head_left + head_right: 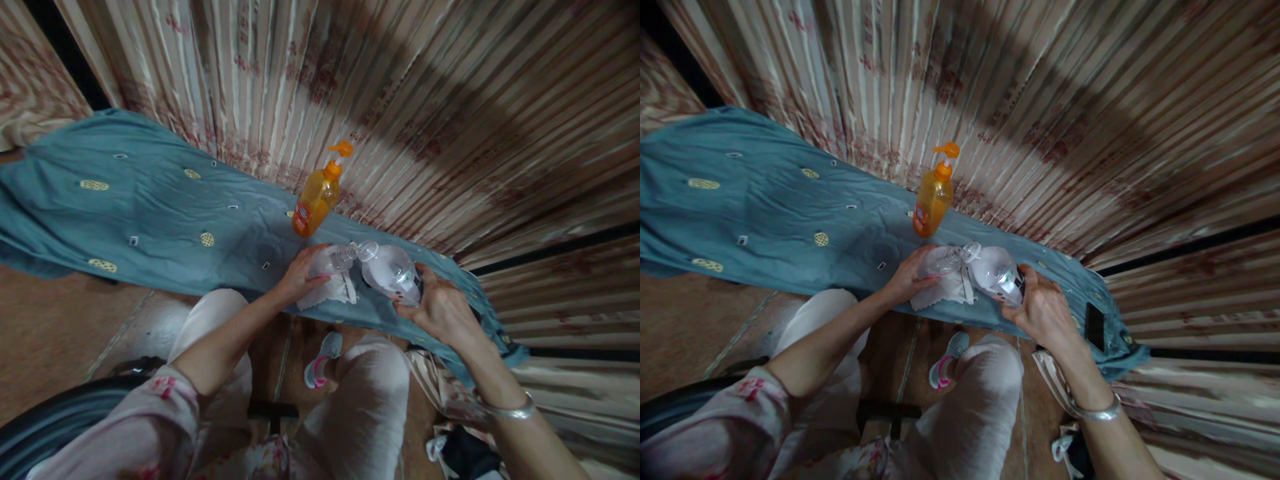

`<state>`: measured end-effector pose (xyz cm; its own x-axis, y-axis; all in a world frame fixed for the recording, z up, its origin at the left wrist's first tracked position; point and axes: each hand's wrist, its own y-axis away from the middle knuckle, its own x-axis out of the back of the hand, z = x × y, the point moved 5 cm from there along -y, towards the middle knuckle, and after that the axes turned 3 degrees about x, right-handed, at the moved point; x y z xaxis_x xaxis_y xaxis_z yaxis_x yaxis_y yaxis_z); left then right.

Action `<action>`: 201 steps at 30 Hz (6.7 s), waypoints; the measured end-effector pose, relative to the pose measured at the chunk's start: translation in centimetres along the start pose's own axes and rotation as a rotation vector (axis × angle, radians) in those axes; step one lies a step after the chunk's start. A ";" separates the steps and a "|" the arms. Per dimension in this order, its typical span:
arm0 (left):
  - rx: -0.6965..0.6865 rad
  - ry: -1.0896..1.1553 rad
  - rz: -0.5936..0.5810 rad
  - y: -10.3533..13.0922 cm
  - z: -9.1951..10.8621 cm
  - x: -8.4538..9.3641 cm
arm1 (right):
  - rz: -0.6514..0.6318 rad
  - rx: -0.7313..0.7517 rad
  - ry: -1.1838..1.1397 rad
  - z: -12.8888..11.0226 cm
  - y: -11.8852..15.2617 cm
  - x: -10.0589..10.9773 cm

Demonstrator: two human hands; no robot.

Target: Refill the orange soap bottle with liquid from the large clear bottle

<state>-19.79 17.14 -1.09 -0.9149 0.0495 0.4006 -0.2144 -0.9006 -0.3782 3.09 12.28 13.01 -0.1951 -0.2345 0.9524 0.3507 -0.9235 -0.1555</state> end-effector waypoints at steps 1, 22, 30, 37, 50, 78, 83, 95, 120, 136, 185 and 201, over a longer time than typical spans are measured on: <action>0.003 0.002 0.000 0.0 0.0 0.0 | -0.001 -0.002 -0.002 0.0 0.0 0.0; 0.022 -0.016 0.005 0.0 -0.1 -0.1 | -0.001 0.022 0.004 -0.1 -0.1 0.4; 0.010 -0.004 0.014 0.0 -0.2 -0.1 | 0.000 0.016 0.008 0.0 -0.1 0.2; 0.025 -0.025 0.004 0.0 -0.2 -0.1 | -0.019 0.011 0.021 0.1 -0.1 0.2; 0.010 0.007 0.014 0.0 -0.1 0.0 | -0.005 0.022 0.014 0.1 0.1 0.1; -0.013 0.030 0.019 0.0 -0.2 -0.1 | -0.012 0.016 0.031 0.1 0.0 0.3; -0.028 0.025 0.033 0.0 -0.3 -0.1 | -0.018 0.023 0.025 0.0 0.0 0.2; -0.017 0.052 0.021 0.0 -0.3 -0.1 | -0.030 0.013 0.022 0.0 0.0 0.2; -0.027 0.002 0.026 0.1 -0.3 -0.1 | -0.022 0.016 0.013 0.0 0.0 0.2; -0.011 0.026 0.015 0.0 -0.3 -0.1 | -0.023 0.030 0.021 0.0 0.0 0.4; -0.023 0.053 0.021 0.1 -0.3 -0.1 | -0.025 0.022 0.040 -0.1 0.1 0.4; -0.040 -0.002 0.038 0.1 -0.3 -0.1 | -0.014 0.030 0.023 -0.2 0.0 0.4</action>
<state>-19.84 17.13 -1.39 -0.9220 0.0147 0.3868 -0.1928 -0.8839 -0.4261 2.83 12.15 13.37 -0.2209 -0.2286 0.9481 0.3750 -0.9173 -0.1338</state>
